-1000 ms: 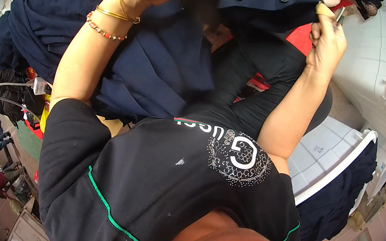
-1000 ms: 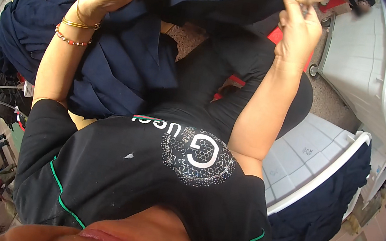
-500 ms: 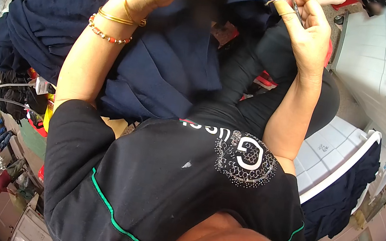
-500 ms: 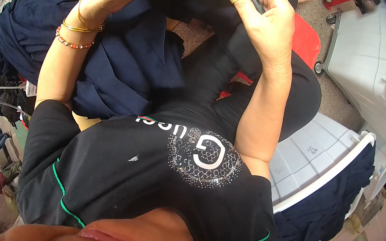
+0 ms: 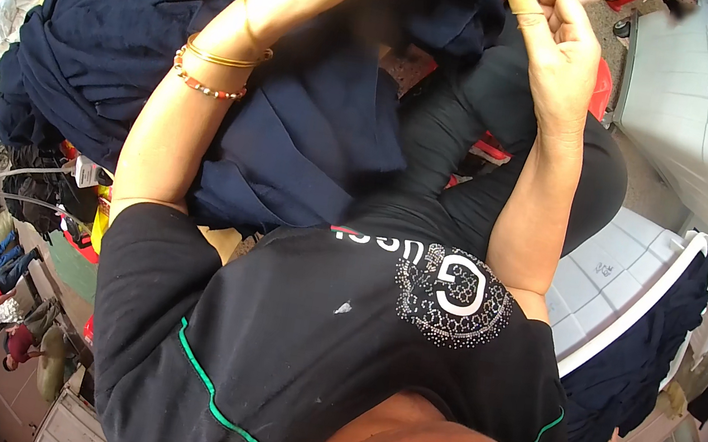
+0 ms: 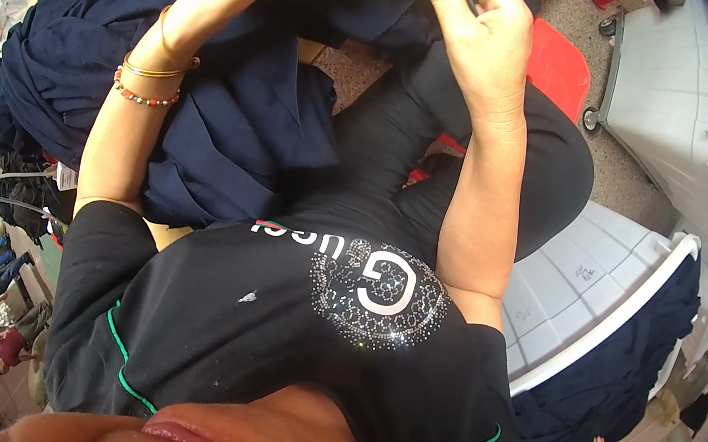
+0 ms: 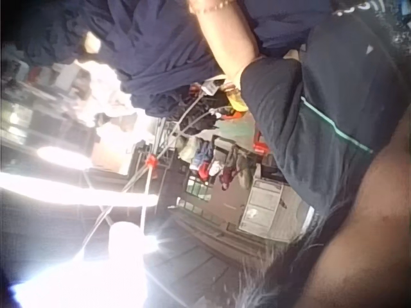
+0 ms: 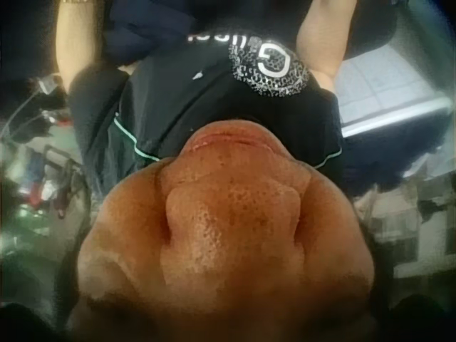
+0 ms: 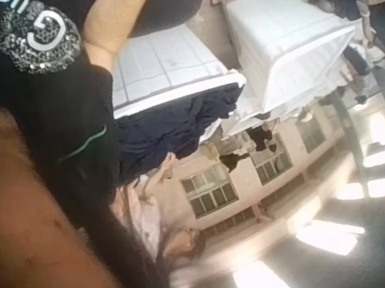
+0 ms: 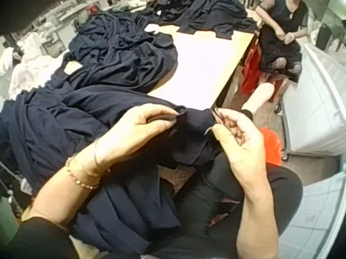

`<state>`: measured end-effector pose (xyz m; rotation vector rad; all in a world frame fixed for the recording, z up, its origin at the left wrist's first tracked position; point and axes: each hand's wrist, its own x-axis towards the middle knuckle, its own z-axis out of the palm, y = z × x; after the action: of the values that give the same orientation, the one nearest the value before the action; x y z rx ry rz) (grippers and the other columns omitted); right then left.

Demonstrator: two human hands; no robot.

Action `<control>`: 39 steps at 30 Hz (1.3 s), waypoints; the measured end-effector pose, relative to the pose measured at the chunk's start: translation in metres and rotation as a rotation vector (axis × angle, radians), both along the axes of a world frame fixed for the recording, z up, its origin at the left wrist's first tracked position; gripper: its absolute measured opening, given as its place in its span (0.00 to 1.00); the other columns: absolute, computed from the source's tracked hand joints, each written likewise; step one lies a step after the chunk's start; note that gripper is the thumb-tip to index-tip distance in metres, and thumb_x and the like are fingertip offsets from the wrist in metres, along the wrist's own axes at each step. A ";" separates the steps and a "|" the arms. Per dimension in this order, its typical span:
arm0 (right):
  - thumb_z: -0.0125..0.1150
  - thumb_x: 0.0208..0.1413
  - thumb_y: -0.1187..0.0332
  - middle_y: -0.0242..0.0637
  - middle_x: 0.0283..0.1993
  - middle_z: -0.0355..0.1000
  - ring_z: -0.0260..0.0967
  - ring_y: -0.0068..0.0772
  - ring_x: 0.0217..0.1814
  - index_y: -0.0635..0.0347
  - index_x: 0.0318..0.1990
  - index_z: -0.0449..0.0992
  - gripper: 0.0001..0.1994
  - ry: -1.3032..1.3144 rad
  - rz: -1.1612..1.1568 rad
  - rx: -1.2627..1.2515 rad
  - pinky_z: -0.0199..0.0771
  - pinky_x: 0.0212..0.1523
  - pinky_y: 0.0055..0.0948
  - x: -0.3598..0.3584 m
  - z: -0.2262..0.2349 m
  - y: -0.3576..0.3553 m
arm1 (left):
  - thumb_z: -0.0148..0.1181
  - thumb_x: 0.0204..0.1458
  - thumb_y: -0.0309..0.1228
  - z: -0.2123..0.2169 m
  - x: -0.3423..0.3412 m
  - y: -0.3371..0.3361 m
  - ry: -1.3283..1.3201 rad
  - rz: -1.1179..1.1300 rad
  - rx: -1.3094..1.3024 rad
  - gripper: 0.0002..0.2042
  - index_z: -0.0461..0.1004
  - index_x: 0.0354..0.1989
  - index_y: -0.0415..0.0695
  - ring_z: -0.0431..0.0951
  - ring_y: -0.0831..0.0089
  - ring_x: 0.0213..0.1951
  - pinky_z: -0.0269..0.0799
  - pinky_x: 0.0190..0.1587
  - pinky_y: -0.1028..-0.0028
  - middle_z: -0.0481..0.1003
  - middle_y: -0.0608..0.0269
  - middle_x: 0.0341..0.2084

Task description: Trimming loose threads from navy blue garments using specialized thread snips.

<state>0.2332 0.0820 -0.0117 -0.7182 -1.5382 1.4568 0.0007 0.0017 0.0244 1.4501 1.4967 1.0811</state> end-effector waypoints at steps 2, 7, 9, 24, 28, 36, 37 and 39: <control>0.62 0.64 0.78 0.34 0.51 0.77 0.73 0.20 0.50 0.70 0.58 0.74 0.16 0.046 0.010 -0.013 0.72 0.53 0.20 -0.004 0.004 -0.006 | 0.57 0.66 0.28 0.004 -0.007 -0.004 -0.582 -0.060 -0.205 0.13 0.77 0.55 0.35 0.77 0.77 0.49 0.71 0.55 0.76 0.80 0.65 0.49; 0.64 0.63 0.78 0.29 0.40 0.73 0.74 0.24 0.45 0.70 0.54 0.77 0.13 -0.094 -0.063 0.391 0.74 0.49 0.22 -0.009 0.020 -0.016 | 0.57 0.66 0.28 0.012 -0.003 -0.002 -0.661 -0.050 -0.186 0.12 0.78 0.53 0.36 0.76 0.81 0.47 0.68 0.54 0.81 0.80 0.66 0.45; 0.72 0.59 0.71 0.31 0.46 0.77 0.73 0.20 0.48 0.62 0.55 0.82 0.17 -0.133 -0.077 0.520 0.70 0.54 0.19 -0.007 0.010 -0.008 | 0.56 0.66 0.31 -0.017 -0.025 0.000 -0.627 0.031 -0.121 0.15 0.78 0.56 0.36 0.74 0.74 0.60 0.63 0.66 0.75 0.78 0.61 0.57; 0.73 0.55 0.74 0.30 0.44 0.76 0.70 0.21 0.43 0.59 0.57 0.81 0.21 -0.230 -0.113 0.681 0.71 0.46 0.19 -0.015 -0.006 -0.006 | 0.61 0.64 0.32 -0.020 -0.018 0.002 -0.592 -0.064 -0.179 0.14 0.80 0.55 0.39 0.77 0.77 0.54 0.65 0.62 0.76 0.81 0.66 0.51; 0.72 0.56 0.76 0.31 0.43 0.77 0.73 0.22 0.44 0.61 0.57 0.81 0.20 -0.171 -0.064 0.628 0.72 0.47 0.19 -0.014 -0.006 -0.006 | 0.61 0.65 0.33 -0.019 -0.014 0.002 -0.592 -0.064 -0.188 0.15 0.79 0.55 0.39 0.77 0.78 0.54 0.65 0.62 0.77 0.81 0.66 0.51; 0.72 0.55 0.66 0.34 0.37 0.79 0.77 0.34 0.38 0.53 0.46 0.86 0.11 -0.119 -0.177 0.747 0.79 0.40 0.31 -0.022 -0.004 -0.004 | 0.61 0.62 0.31 -0.006 -0.008 0.005 -0.604 -0.113 -0.209 0.15 0.78 0.53 0.36 0.77 0.74 0.53 0.65 0.62 0.75 0.80 0.62 0.50; 0.72 0.54 0.65 0.32 0.36 0.79 0.77 0.35 0.38 0.51 0.44 0.86 0.10 -0.126 -0.208 0.792 0.80 0.39 0.31 -0.025 -0.006 -0.004 | 0.60 0.63 0.30 -0.011 -0.014 0.004 -0.633 -0.079 -0.249 0.15 0.78 0.55 0.36 0.77 0.74 0.54 0.65 0.63 0.75 0.80 0.62 0.51; 0.72 0.53 0.63 0.31 0.34 0.79 0.77 0.35 0.37 0.49 0.40 0.86 0.08 -0.137 -0.246 0.772 0.79 0.39 0.33 -0.033 -0.011 -0.006 | 0.59 0.63 0.28 -0.016 -0.024 0.001 -0.642 -0.027 -0.284 0.16 0.76 0.57 0.35 0.75 0.73 0.57 0.63 0.65 0.74 0.78 0.60 0.54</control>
<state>0.2004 0.0762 -0.0227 -0.5078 -1.8591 0.5557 -0.0231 0.0022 0.0087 0.8128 1.1029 1.1230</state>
